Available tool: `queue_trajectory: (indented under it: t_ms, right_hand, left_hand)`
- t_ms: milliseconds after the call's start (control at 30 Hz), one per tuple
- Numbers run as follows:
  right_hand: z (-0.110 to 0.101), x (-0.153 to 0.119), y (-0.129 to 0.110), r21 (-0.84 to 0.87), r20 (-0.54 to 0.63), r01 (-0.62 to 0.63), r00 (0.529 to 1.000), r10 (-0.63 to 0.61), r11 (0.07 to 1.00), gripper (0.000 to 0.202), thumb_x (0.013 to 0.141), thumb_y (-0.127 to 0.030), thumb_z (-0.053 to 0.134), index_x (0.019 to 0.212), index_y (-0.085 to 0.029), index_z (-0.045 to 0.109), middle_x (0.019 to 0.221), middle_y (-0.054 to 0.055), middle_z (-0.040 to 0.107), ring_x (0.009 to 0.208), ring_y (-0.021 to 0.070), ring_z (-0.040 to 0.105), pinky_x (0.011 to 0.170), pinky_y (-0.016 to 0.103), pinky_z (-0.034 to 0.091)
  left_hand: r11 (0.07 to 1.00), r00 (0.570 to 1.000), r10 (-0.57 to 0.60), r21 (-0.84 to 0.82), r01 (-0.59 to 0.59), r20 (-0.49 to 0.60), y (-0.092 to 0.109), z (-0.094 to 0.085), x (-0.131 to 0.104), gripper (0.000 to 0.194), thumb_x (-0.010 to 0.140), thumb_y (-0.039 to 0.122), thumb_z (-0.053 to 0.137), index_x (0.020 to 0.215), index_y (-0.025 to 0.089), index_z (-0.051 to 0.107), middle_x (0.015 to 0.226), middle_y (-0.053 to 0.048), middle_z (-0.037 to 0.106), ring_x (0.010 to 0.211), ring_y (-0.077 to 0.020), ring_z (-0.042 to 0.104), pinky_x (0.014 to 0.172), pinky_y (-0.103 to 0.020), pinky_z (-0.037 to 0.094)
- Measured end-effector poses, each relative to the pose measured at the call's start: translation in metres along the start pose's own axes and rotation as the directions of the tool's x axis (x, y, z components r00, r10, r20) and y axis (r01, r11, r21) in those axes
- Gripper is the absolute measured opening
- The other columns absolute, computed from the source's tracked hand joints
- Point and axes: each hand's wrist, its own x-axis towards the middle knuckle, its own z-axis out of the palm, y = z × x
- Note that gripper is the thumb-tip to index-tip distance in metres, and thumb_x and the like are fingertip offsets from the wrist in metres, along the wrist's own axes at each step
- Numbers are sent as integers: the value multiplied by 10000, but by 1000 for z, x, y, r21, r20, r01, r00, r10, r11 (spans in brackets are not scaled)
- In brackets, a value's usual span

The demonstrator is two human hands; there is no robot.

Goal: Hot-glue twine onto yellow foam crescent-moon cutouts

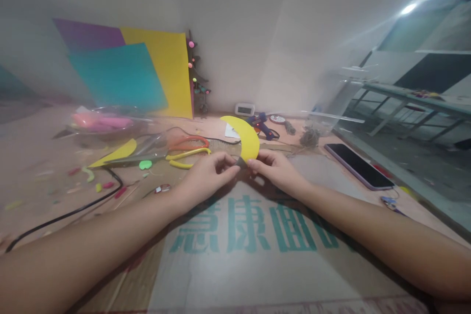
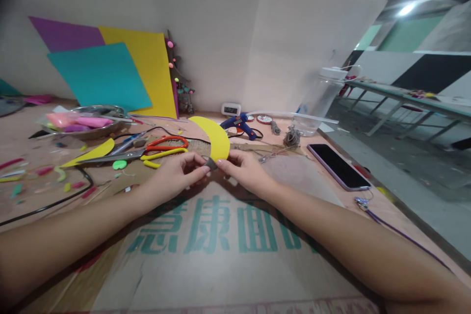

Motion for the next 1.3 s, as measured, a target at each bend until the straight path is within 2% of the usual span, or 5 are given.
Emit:
queue_trajectory:
  t_ms: [200, 467, 600, 933, 1300]
  right_hand:
    - [0, 0, 3, -29, 9, -39, 999, 39, 999, 249, 797, -384, 635, 814, -136, 639, 693, 6, 624, 616, 119, 561, 574, 235, 435]
    - [-1, 0, -2, 21, -30, -75, 997, 76, 997, 261, 783, -401, 648, 841, -146, 637, 681, -8, 626, 541, 99, 540, 505, 217, 426]
    - [-1, -1, -2, -37, -21, -91, 996, 90, 995, 279, 729, -363, 700, 882, -132, 673, 810, 43, 700, 667, 140, 616, 583, 237, 473]
    - [-3, 0, -3, -43, -31, -171, 985, 170, 984, 319, 765, -419, 661, 923, -143, 684, 766, 33, 691, 568, 118, 594, 496, 209, 478]
    - [-1, 0, -2, -8, -49, -215, 976, 214, 977, 265, 770, -413, 670, 796, -149, 658, 698, 36, 672, 553, 133, 608, 459, 211, 474]
  left_hand:
    - [997, 999, 26, 76, -28, 23, 2, 1, -1, 183, 822, 335, 566, 801, 165, 630, 728, -12, 655, 633, -134, 561, 567, -229, 401]
    - [1000, 1000, 4, 26, -4, 7, -5, 2, 0, 219, 824, 374, 567, 846, 171, 648, 678, -8, 662, 554, -128, 559, 508, -222, 388]
    - [1000, 999, -25, 8, 25, 43, -6, 2, -1, 249, 820, 394, 568, 867, 166, 657, 656, -6, 651, 534, -126, 551, 490, -219, 380]
    - [999, 992, -41, -28, 44, 116, -1, 0, 0, 227, 816, 357, 554, 855, 162, 663, 618, 24, 603, 515, -97, 505, 471, -191, 349]
    - [1000, 992, 6, 23, -9, 127, 2, 0, 1, 228, 798, 329, 561, 842, 161, 708, 629, 7, 632, 527, -103, 520, 484, -199, 370]
